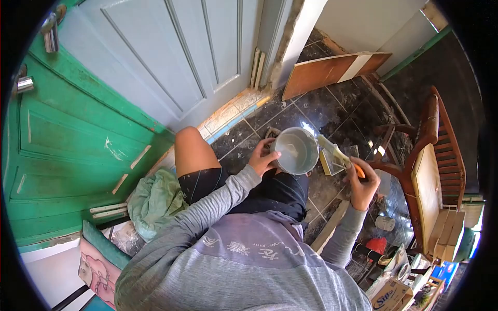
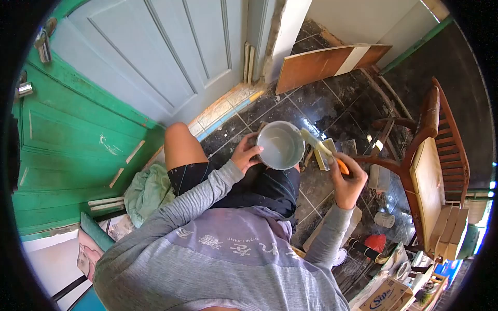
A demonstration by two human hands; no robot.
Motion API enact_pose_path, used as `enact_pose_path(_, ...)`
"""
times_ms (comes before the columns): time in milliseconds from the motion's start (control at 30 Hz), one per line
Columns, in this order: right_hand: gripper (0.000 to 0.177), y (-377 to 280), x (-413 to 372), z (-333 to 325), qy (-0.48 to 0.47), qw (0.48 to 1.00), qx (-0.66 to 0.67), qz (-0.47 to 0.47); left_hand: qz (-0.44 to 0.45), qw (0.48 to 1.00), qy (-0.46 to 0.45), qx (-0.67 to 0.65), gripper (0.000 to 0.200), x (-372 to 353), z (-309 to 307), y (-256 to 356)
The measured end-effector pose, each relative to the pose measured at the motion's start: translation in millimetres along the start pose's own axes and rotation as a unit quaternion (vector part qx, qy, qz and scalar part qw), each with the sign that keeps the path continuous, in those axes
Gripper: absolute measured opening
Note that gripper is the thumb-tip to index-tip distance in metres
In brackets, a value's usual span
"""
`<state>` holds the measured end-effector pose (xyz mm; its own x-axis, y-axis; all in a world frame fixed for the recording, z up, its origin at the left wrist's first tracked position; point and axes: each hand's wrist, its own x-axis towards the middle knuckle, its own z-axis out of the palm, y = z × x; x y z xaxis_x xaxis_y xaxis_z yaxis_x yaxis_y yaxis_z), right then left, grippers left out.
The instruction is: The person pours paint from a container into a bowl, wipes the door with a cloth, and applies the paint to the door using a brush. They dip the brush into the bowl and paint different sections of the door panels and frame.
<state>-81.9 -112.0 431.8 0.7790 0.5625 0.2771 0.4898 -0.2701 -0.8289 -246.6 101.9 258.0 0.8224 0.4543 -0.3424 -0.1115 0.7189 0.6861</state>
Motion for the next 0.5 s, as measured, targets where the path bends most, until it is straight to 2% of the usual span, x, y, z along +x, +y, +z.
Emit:
enact_pose_path(100,0.021,-40,12,35,-0.048,0.990,0.116,0.061,0.025,0.998,0.045,-0.037,0.061,-13,-9,8)
enact_pose_path(200,0.019,-46,17,59,-0.105,0.988,0.106,0.035,0.044,0.995,0.066,-0.058,0.061,-28,-15,15)
enact_pose_path(367,0.015,-57,24,93,-0.120,0.980,-0.016,-0.155,0.062,0.990,0.103,-0.078,0.063,-50,-19,26)
enact_pose_path(500,0.018,-62,26,106,-0.164,0.968,-0.044,-0.186,0.068,0.988,0.122,-0.069,0.065,-58,-24,28)
